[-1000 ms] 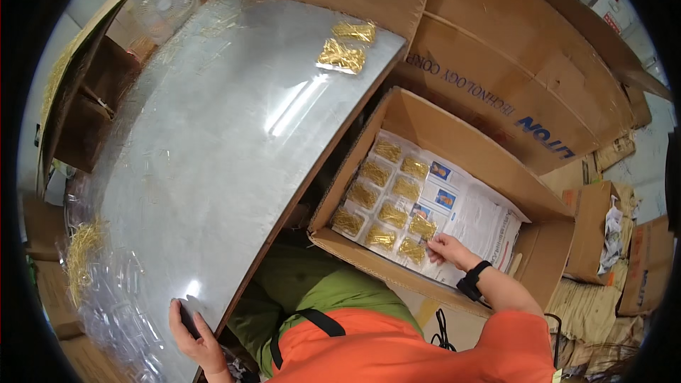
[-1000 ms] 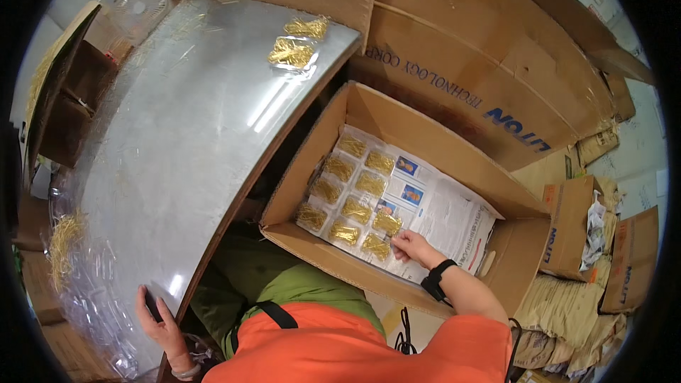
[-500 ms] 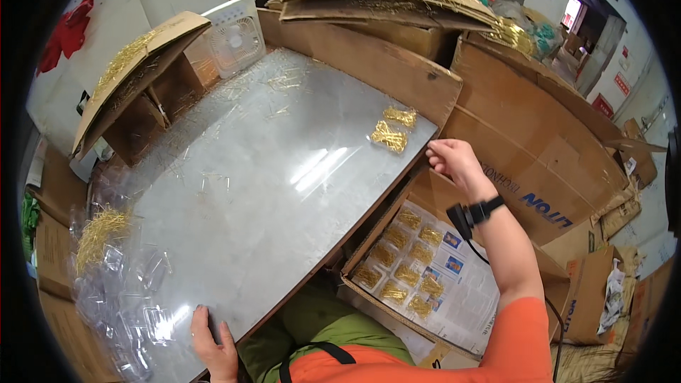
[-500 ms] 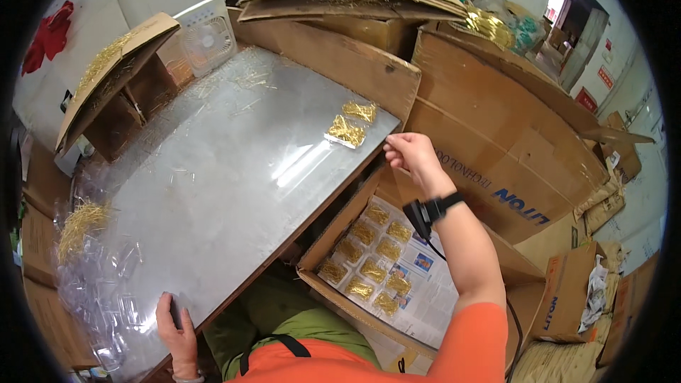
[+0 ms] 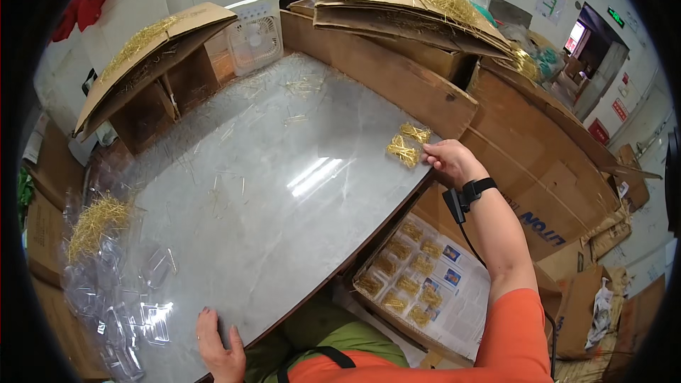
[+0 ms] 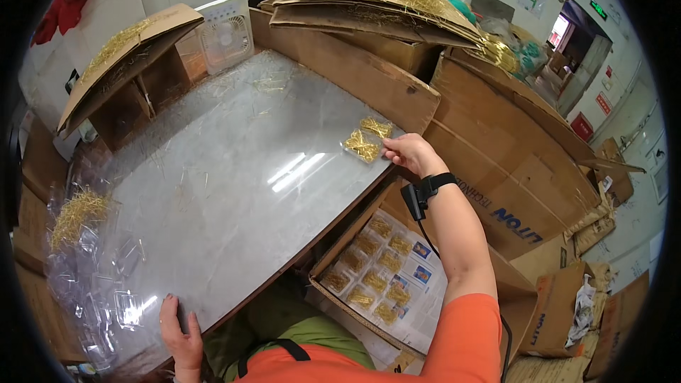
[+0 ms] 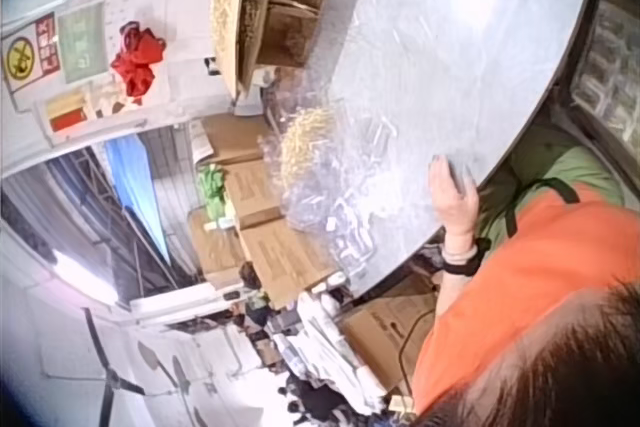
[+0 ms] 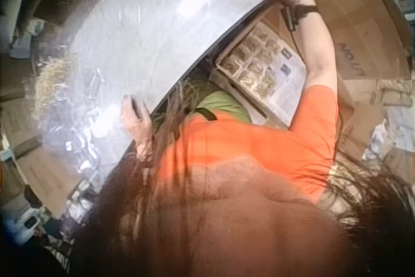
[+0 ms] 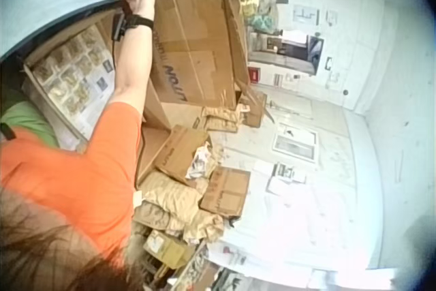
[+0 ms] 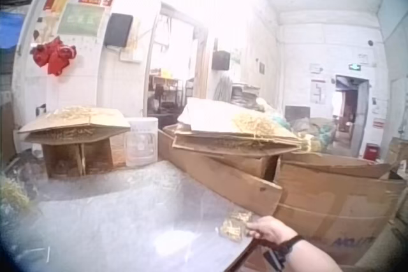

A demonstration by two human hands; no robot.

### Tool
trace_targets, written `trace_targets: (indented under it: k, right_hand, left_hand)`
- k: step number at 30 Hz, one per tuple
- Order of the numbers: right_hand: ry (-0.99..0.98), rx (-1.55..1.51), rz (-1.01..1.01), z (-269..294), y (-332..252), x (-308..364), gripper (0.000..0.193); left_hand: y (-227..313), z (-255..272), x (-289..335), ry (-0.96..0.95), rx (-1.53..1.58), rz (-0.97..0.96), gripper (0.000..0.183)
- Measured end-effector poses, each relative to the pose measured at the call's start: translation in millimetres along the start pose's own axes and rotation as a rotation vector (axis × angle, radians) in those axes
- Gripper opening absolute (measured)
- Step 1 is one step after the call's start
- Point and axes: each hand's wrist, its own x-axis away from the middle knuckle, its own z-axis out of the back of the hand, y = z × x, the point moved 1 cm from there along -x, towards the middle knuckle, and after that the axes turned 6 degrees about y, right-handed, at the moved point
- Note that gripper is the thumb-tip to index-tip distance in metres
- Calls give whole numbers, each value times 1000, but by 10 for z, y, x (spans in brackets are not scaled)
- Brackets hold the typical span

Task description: The recorder is sorting small metal pins/hooks on a table, placing them into small clear plastic trays, and then stacking the trays into a box.

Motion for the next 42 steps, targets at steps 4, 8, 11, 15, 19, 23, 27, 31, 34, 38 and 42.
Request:
trace_targets:
  k: [4,8,11,15,19,23,27,31,34,38,42]
  right_hand:
    - [8,-16,24,-20,64,101,16]
    - [-18,-75,72,163,251,280,15]
    - [-70,-176,116,448,504,497,15]
    - [-109,-191,119,825,986,1016,16]
    - [-114,-254,39,1160,1837,1483,19]
    - [-131,-305,-124,1407,2785,1686,19]
    - [-42,-335,-224,1518,3497,1539,20]
    - [-24,-290,-293,1597,3952,1277,20]
    - [-12,-249,-334,1644,4206,1117,20]
    - [42,-156,-367,1608,4317,1003,22]
    - [61,-81,-386,1556,4235,979,22]
  left_hand:
    - [-21,-9,-1,-8,5,-3,46]
    - [0,-16,-15,-4,-3,-14,46]
    - [-34,-32,-3,-6,-20,-29,45]
    - [-36,-21,18,-31,-8,12,44]
    - [-56,-38,38,-48,-12,57,42]
    - [-143,-61,48,-51,7,59,43]
    - [-177,-75,49,-49,-4,39,43]
    - [-170,-47,39,-53,-35,19,43]
    - [-109,-46,18,-61,-43,42,42]
    - [-89,-61,9,-56,-58,56,42]
    - [-139,-79,25,-46,-66,49,41]
